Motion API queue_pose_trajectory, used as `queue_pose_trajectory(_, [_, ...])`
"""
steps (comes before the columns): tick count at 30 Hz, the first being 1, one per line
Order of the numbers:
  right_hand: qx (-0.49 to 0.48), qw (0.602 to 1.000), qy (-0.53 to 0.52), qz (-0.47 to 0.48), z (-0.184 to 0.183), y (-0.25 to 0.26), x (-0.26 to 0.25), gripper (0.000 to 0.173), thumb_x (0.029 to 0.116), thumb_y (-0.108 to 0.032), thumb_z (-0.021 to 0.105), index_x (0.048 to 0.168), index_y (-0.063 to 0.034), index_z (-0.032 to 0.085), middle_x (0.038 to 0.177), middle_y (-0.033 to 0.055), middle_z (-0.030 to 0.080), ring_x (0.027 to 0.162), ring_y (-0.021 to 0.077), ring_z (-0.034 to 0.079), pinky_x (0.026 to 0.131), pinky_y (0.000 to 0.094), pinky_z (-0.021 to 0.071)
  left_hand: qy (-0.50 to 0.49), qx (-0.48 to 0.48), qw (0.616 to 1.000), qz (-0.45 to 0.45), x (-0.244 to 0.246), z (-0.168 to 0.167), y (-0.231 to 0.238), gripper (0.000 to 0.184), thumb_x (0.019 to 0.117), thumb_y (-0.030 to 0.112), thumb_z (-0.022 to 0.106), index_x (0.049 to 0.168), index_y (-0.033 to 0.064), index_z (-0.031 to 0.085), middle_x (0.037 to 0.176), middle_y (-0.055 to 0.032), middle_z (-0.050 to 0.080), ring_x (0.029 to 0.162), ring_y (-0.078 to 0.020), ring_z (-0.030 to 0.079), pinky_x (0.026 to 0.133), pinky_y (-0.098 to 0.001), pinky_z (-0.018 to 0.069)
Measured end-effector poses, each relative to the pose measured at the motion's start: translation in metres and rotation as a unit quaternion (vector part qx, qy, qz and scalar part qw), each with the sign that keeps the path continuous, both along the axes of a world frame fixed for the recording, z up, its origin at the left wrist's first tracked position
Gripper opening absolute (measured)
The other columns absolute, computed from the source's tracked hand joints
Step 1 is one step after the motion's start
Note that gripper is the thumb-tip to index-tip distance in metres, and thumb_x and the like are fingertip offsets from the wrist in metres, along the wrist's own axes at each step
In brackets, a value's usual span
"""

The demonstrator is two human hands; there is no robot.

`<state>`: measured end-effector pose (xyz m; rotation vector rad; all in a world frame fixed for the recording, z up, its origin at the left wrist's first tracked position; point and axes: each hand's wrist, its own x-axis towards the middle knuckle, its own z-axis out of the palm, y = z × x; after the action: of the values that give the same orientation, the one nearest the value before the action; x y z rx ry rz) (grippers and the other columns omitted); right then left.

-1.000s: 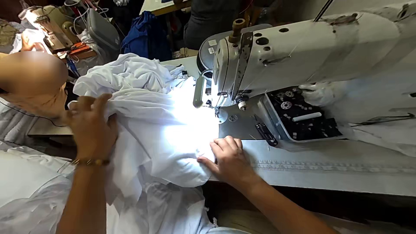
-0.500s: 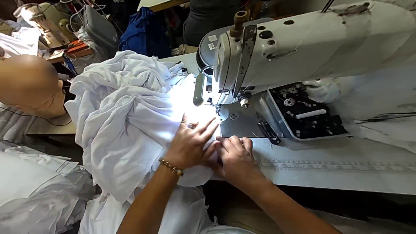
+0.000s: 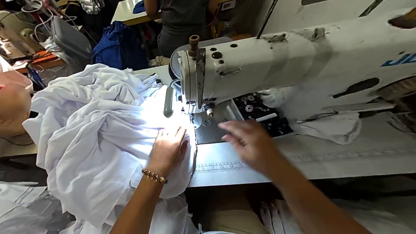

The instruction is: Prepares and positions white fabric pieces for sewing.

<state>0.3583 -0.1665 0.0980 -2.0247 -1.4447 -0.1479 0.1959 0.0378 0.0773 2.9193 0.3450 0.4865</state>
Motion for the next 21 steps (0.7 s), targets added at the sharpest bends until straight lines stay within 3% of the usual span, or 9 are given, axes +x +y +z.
queue_pose_trajectory(2, [-0.029, 0.997, 0.001, -0.077, 0.022, -0.017, 0.040, 0.023, 0.0986, -0.001, 0.058, 0.116, 0.0023, 0.073, 0.110, 0.0262, 0.069, 0.107, 0.0468, 0.065, 0.095, 0.0637, 0.0489, -0.028, 0.003, 1.000, -0.002, -0.003, 0.005, -0.001, 0.034, 0.0978, 0.021, 0.062, 0.128, 0.0068, 0.070, 0.130, -0.0138, 0.069, 0.116, -0.0329, 0.067, 0.101, -0.0541, 0.0505])
queue_pose_trajectory(4, [-0.114, 0.987, -0.001, -0.116, 0.030, -0.027, 0.073, 0.020, 0.0959, 0.007, 0.060, 0.112, 0.0051, 0.073, 0.110, 0.0297, 0.068, 0.110, 0.0526, 0.061, 0.097, 0.0680, 0.0453, -0.044, 0.005, 0.999, -0.002, -0.006, 0.008, -0.001, 0.032, 0.0984, 0.021, 0.061, 0.126, 0.0082, 0.072, 0.127, -0.0120, 0.070, 0.114, -0.0308, 0.068, 0.099, -0.0538, 0.0515])
queue_pose_trajectory(7, [-0.192, 0.979, -0.032, -0.067, 0.018, -0.023, 0.100, 0.022, 0.0911, 0.008, 0.065, 0.108, 0.0002, 0.076, 0.112, 0.0244, 0.069, 0.113, 0.0513, 0.058, 0.091, 0.0705, 0.0442, -0.041, -0.001, 0.999, -0.003, -0.009, 0.011, -0.006, 0.032, 0.0998, 0.025, 0.059, 0.126, 0.0106, 0.073, 0.128, -0.0095, 0.070, 0.116, -0.0289, 0.068, 0.099, -0.0552, 0.0505])
queue_pose_trajectory(11, [-0.272, 0.958, -0.076, -0.057, 0.006, -0.008, 0.102, 0.022, 0.0925, 0.001, 0.067, 0.112, -0.0036, 0.076, 0.116, 0.0202, 0.067, 0.116, 0.0471, 0.056, 0.090, 0.0689, 0.0423, -0.037, 0.001, 0.999, -0.004, -0.015, 0.012, -0.011, 0.032, 0.0986, 0.027, 0.060, 0.123, 0.0127, 0.074, 0.130, -0.0076, 0.070, 0.114, -0.0276, 0.068, 0.097, -0.0546, 0.0504])
queue_pose_trajectory(14, [-0.245, 0.964, -0.072, -0.074, 0.002, -0.008, 0.102, 0.014, 0.0951, -0.003, 0.066, 0.102, -0.0023, 0.078, 0.109, 0.0212, 0.068, 0.112, 0.0477, 0.058, 0.087, 0.0690, 0.0418, -0.037, 0.007, 0.999, -0.002, -0.021, 0.013, -0.010, 0.032, 0.0986, 0.028, 0.060, 0.123, 0.0133, 0.074, 0.129, -0.0070, 0.071, 0.111, -0.0269, 0.070, 0.096, -0.0554, 0.0508])
queue_pose_trajectory(17, [-0.157, 0.985, -0.024, -0.070, -0.001, -0.014, 0.105, 0.015, 0.0983, -0.004, 0.064, 0.096, 0.0044, 0.076, 0.107, 0.0253, 0.069, 0.109, 0.0491, 0.061, 0.089, 0.0694, 0.0434, -0.040, 0.005, 0.999, 0.000, -0.025, 0.013, -0.009, 0.032, 0.0990, 0.028, 0.059, 0.124, 0.0134, 0.074, 0.128, -0.0063, 0.071, 0.112, -0.0257, 0.070, 0.097, -0.0564, 0.0496])
queue_pose_trajectory(19, [-0.105, 0.991, 0.031, -0.071, 0.005, -0.018, 0.105, 0.016, 0.0996, -0.002, 0.062, 0.099, 0.0079, 0.074, 0.110, 0.0276, 0.069, 0.110, 0.0468, 0.063, 0.096, 0.0646, 0.0459, -0.043, 0.000, 0.999, 0.000, -0.025, 0.014, -0.011, 0.032, 0.0989, 0.028, 0.059, 0.123, 0.0134, 0.074, 0.129, -0.0063, 0.071, 0.112, -0.0251, 0.070, 0.096, -0.0554, 0.0498])
queue_pose_trajectory(21, [-0.090, 0.989, 0.081, -0.087, 0.014, -0.021, 0.105, 0.016, 0.1003, -0.001, 0.062, 0.102, 0.0088, 0.073, 0.111, 0.0276, 0.068, 0.107, 0.0426, 0.065, 0.096, 0.0603, 0.0483, -0.050, -0.011, 0.999, -0.003, -0.023, 0.016, -0.014, 0.032, 0.0978, 0.027, 0.060, 0.123, 0.0131, 0.074, 0.129, -0.0070, 0.071, 0.111, -0.0259, 0.070, 0.095, -0.0544, 0.0502])
